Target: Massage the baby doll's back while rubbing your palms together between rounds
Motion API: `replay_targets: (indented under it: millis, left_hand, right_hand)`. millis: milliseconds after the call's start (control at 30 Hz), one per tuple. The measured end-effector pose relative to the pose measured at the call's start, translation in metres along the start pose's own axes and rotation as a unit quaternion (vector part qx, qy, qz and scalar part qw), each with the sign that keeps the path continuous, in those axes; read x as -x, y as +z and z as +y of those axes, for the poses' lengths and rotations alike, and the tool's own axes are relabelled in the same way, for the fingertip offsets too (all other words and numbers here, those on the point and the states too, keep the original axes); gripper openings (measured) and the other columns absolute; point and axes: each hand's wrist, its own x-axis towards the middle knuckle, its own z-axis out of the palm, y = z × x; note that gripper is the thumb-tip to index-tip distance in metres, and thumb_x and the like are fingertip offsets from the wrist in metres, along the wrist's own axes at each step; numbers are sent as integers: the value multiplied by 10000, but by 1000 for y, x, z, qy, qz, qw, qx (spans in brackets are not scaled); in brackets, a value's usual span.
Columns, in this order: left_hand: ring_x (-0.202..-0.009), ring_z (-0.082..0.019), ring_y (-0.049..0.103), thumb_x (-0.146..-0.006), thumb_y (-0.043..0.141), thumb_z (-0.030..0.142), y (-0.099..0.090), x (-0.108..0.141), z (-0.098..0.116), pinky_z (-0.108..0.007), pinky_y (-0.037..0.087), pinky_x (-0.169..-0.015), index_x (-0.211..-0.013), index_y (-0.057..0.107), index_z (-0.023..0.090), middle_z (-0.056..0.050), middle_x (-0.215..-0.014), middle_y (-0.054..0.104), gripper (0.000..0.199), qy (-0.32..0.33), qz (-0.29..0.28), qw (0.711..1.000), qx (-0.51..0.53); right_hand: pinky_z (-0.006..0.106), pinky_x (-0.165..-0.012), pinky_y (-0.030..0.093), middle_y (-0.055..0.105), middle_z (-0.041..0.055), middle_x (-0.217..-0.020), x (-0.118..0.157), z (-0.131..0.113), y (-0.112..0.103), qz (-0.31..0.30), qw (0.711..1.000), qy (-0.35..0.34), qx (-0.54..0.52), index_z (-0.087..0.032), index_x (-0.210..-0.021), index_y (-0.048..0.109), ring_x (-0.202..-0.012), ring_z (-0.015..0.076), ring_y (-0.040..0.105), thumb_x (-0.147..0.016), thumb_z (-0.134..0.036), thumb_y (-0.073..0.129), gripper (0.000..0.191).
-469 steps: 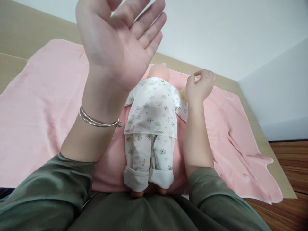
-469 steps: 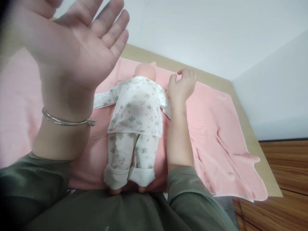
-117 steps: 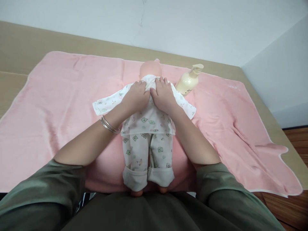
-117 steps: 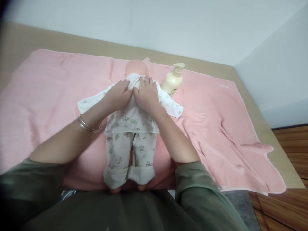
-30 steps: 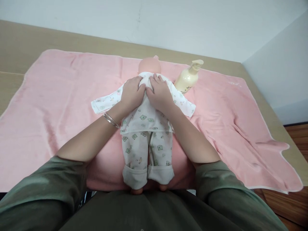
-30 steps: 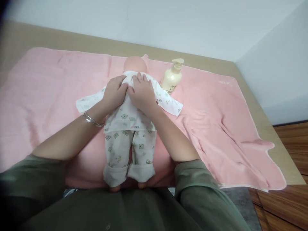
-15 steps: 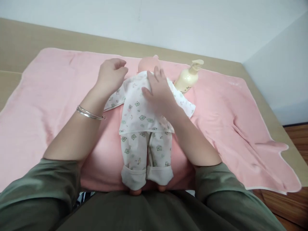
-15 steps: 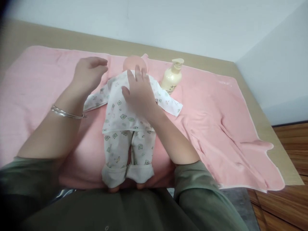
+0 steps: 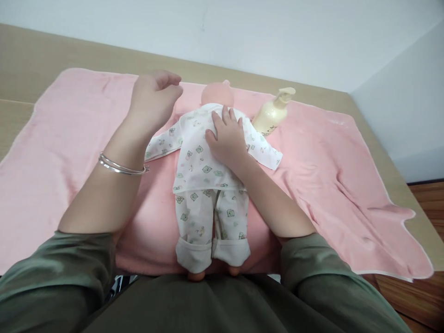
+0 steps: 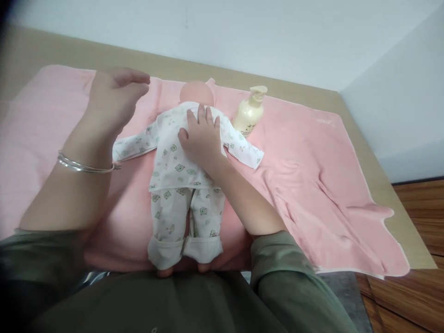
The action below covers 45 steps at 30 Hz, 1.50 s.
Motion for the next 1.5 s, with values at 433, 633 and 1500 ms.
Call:
replay_targets:
  millis: [433, 633, 1500]
  left_hand:
    - [-1387, -291, 599, -888, 672, 372, -8, 6, 5, -466, 508, -1232, -1493, 619, 203, -39, -1432, 715, 631, 3, -6, 1000, 21]
    - [-1344, -275, 609, -857, 682, 402, -5, 8, -1, -402, 483, -1217, -1454, 635, 248, -24, -1415, 710, 619, 32, -14, 997, 67]
    - [-1683, -205, 258, -1120, 180, 493, 121, -3, 108, -256, 239, -1384, -1715, 132, 63, -66, -1786, 323, 736, -202, -278, 745, 572]
  right_hand:
    - [763, -1342, 120, 227, 156, -1805, -3, 3, -1, -45, 999, -2, 12, -145, -1649, 370, -1700, 406, 130, -1045, -319, 394, 629]
    - [716, -1365, 126, 181, 124, -1821, 1, -4, -12, -15, 999, -10, 41, -163, -1667, 330, -1711, 381, 92, -1063, -310, 367, 622]
    - [679, -1344, -134, 66, 31, -1844, -8, 84, -106, 211, 976, 55, 10, -229, -1658, 296, -1710, 327, -53, -1024, -429, 453, 683]
